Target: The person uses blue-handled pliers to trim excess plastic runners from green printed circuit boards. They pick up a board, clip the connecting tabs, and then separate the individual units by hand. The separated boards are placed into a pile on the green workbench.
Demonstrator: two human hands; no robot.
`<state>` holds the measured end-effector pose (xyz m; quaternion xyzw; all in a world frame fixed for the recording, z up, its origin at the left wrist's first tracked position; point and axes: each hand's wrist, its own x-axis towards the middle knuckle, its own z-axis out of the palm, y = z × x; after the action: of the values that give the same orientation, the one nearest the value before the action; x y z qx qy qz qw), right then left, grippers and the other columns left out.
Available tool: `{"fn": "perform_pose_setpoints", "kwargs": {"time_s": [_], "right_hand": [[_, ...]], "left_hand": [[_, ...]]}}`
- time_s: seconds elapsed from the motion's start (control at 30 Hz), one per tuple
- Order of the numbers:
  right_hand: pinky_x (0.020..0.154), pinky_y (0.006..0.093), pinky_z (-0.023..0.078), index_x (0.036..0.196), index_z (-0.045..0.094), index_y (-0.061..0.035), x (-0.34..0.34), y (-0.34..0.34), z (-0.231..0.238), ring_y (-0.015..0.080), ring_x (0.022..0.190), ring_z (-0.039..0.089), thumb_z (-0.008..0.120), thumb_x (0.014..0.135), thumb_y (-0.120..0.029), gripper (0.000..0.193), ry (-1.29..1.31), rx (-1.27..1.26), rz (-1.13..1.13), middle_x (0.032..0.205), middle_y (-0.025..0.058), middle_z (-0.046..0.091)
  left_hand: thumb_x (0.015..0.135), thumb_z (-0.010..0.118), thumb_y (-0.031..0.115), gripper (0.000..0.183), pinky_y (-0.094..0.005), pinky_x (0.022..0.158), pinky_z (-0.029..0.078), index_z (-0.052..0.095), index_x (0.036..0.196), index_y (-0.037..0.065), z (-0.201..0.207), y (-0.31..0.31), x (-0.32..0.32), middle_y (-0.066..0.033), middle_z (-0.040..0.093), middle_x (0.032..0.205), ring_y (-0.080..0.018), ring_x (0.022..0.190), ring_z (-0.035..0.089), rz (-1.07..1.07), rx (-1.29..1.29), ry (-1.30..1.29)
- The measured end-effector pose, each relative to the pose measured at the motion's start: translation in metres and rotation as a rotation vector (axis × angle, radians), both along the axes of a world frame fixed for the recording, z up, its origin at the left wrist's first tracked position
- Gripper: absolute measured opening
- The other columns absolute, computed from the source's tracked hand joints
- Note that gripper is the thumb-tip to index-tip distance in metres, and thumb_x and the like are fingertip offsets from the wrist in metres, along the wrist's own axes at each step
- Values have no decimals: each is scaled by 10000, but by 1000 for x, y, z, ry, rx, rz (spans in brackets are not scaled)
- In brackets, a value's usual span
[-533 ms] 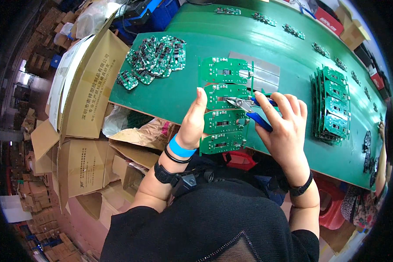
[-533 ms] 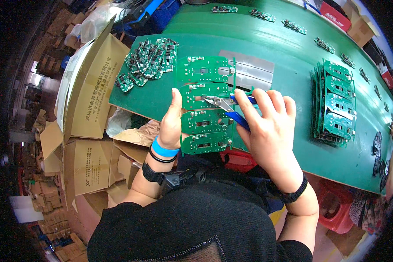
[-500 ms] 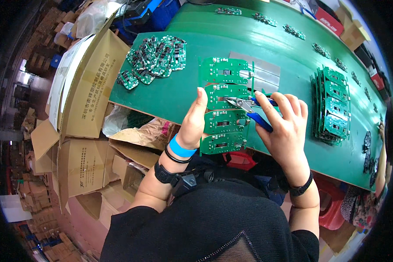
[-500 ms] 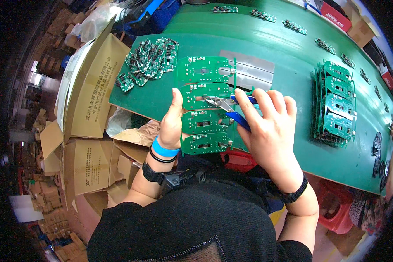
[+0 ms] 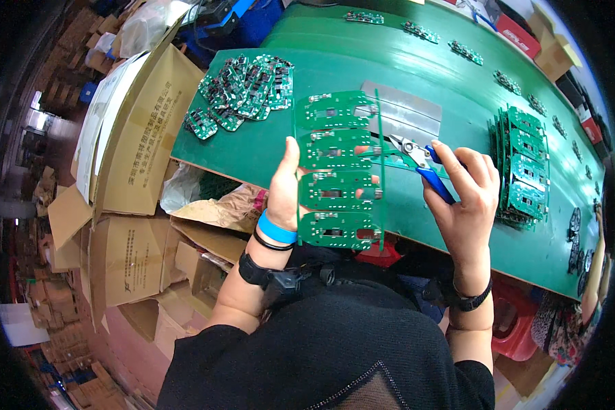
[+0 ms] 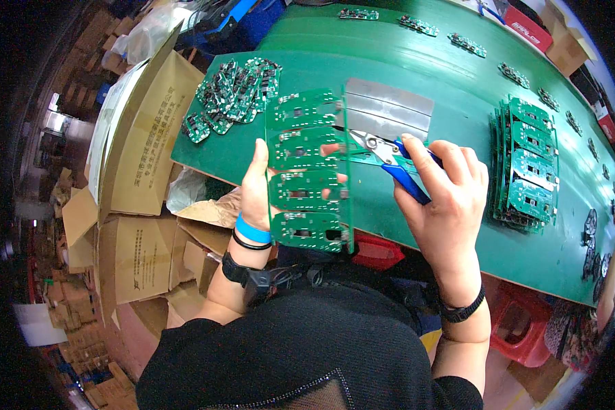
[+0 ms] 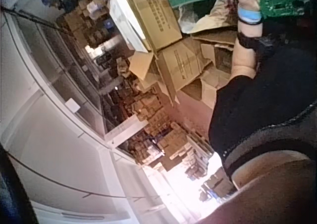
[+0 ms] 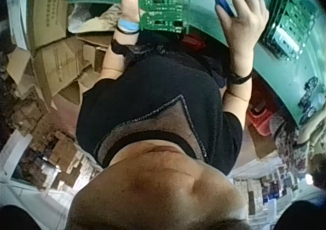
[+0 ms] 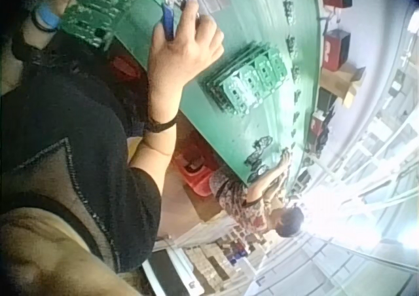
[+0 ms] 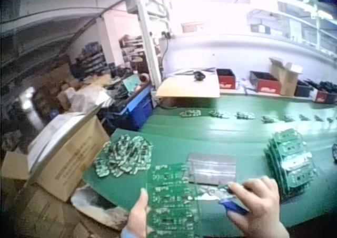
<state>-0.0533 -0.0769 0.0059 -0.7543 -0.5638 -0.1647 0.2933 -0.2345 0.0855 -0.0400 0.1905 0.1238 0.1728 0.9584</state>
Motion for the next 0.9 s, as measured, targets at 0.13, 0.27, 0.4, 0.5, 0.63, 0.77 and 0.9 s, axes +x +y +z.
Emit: {"fn": "perform_pose_setpoints", "kwargs": {"time_s": [0.13, 0.27, 0.4, 0.5, 0.63, 0.77, 0.9], "right_hand": [[791, 380, 425, 1099, 678, -81, -3, 2, -7, 268, 875, 553, 728, 636, -107, 466, 45, -120, -17, 929, 88, 589], [793, 379, 419, 1125, 666, -91, -7, 3, -11, 267, 892, 549, 728, 640, -113, 490, 60, -148, -25, 960, 85, 586], [821, 382, 420, 1149, 655, -92, -8, 3, -12, 277, 922, 548, 735, 641, -111, 515, 64, -138, -29, 982, 90, 586], [863, 392, 419, 1170, 647, -93, -4, 1, -11, 290, 961, 546, 738, 644, -108, 534, 81, -102, -51, 1007, 102, 588], [896, 418, 387, 1185, 626, -124, -2, -7, -1, 292, 989, 523, 745, 628, -143, 570, 125, -62, 2, 1054, 95, 565], [944, 450, 358, 1224, 595, -143, -21, -8, 4, 298, 1064, 500, 771, 587, -162, 662, 69, -221, 140, 1098, 94, 541], [942, 456, 352, 1238, 577, -144, -28, -2, 0, 297, 1076, 491, 789, 577, -170, 695, 24, -237, 147, 1110, 94, 535]], "left_hand": [[972, 211, 616, 757, -479, 758, 583, 199, 1503, 76, -17, 5, -1, -291, 248, 1495, -409, 1035, 613, -56, -166, -247], [973, 246, 607, 759, -460, 733, 582, 210, 1498, 60, -20, 3, 2, -311, 216, 1500, -380, 991, 630, -78, -143, -305], [971, 245, 613, 775, -472, 758, 581, 193, 1500, 48, -23, 5, 3, -309, 228, 1496, -395, 1027, 617, -92, -117, -357], [962, 216, 636, 798, -482, 797, 577, 179, 1502, 49, -11, 4, 5, -304, 232, 1495, -422, 1088, 587, -32, -131, -278], [948, 151, 661, 818, -523, 900, 533, 209, 1491, 52, 1, 6, 9, -261, 350, 1456, -447, 1151, 543, 27, -21, -157], [964, 147, 637, 771, -543, 924, 512, 288, 1468, 72, 10, 1, 15, -198, 480, 1379, -407, 1165, 552, 83, 127, 85], [979, 184, 611, 746, -495, 922, 525, 371, 1418, 38, 14, 0, 17, -196, 520, 1337, -354, 1122, 595, 111, 230, 141]]}}
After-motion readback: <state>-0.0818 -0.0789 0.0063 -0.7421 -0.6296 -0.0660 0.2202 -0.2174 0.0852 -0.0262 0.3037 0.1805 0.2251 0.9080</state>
